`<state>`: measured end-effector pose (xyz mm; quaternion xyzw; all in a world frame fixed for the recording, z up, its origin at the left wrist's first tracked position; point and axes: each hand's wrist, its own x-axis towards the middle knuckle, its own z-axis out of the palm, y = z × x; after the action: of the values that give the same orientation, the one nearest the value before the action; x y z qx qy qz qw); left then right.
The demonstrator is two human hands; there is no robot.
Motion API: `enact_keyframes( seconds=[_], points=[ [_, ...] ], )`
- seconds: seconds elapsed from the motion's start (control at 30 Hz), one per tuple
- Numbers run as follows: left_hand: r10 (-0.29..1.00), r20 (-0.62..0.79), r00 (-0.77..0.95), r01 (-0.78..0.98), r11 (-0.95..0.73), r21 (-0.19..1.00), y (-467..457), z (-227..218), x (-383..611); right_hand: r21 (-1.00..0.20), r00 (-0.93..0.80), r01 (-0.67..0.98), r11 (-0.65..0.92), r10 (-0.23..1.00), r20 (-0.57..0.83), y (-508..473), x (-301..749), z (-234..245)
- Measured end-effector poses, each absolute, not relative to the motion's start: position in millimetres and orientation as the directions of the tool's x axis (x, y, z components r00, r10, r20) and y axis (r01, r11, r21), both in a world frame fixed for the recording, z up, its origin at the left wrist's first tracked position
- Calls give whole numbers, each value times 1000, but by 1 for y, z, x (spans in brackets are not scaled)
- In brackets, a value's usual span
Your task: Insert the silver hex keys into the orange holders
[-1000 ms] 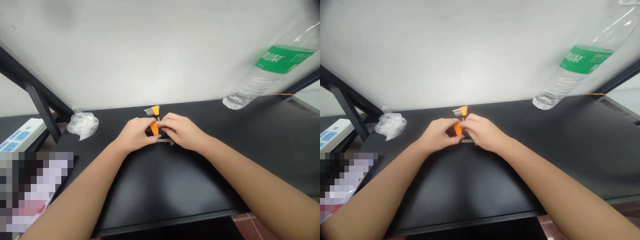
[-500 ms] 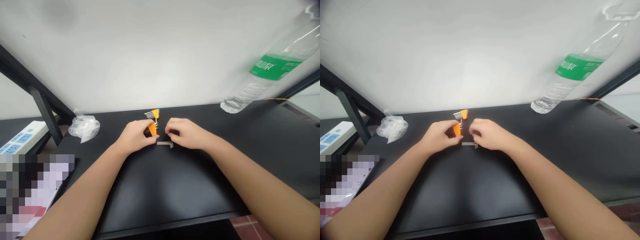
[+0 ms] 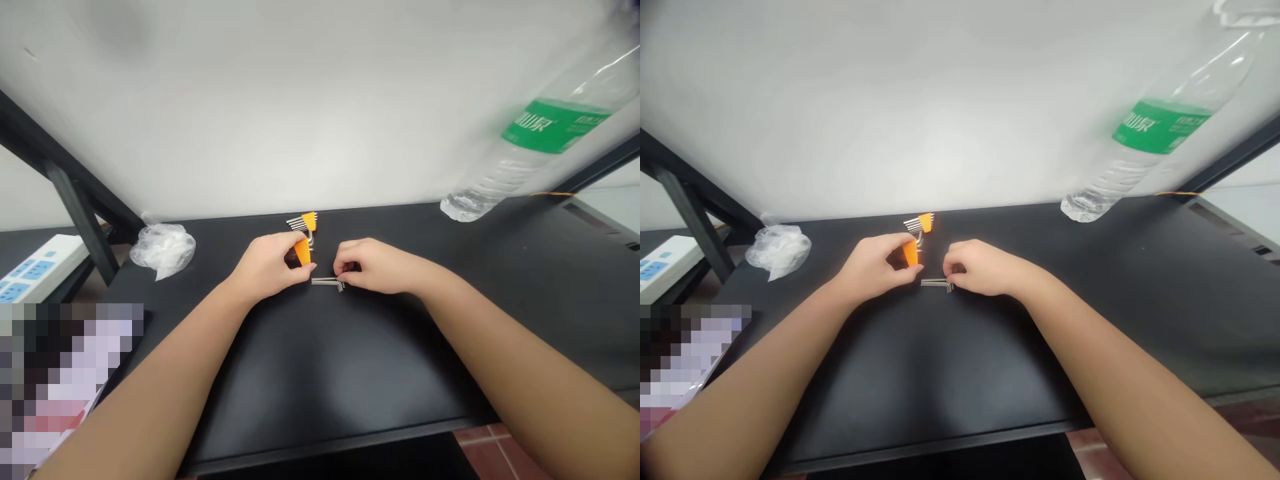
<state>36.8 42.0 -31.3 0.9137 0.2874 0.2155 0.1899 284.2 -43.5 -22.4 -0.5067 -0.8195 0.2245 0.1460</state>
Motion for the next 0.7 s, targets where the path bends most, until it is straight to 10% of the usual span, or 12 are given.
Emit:
enact_keyframes(
  seconds=[0.23,0.7],
  points=[
    [616,283,736,448,-755,478,43,-33,37,-321,-303,899,296,953,29,-48,276,-26],
    [619,276,735,443,-747,495,42,-33,37,-512,-292,752,416,906,307,-42,274,-23]
  ],
)
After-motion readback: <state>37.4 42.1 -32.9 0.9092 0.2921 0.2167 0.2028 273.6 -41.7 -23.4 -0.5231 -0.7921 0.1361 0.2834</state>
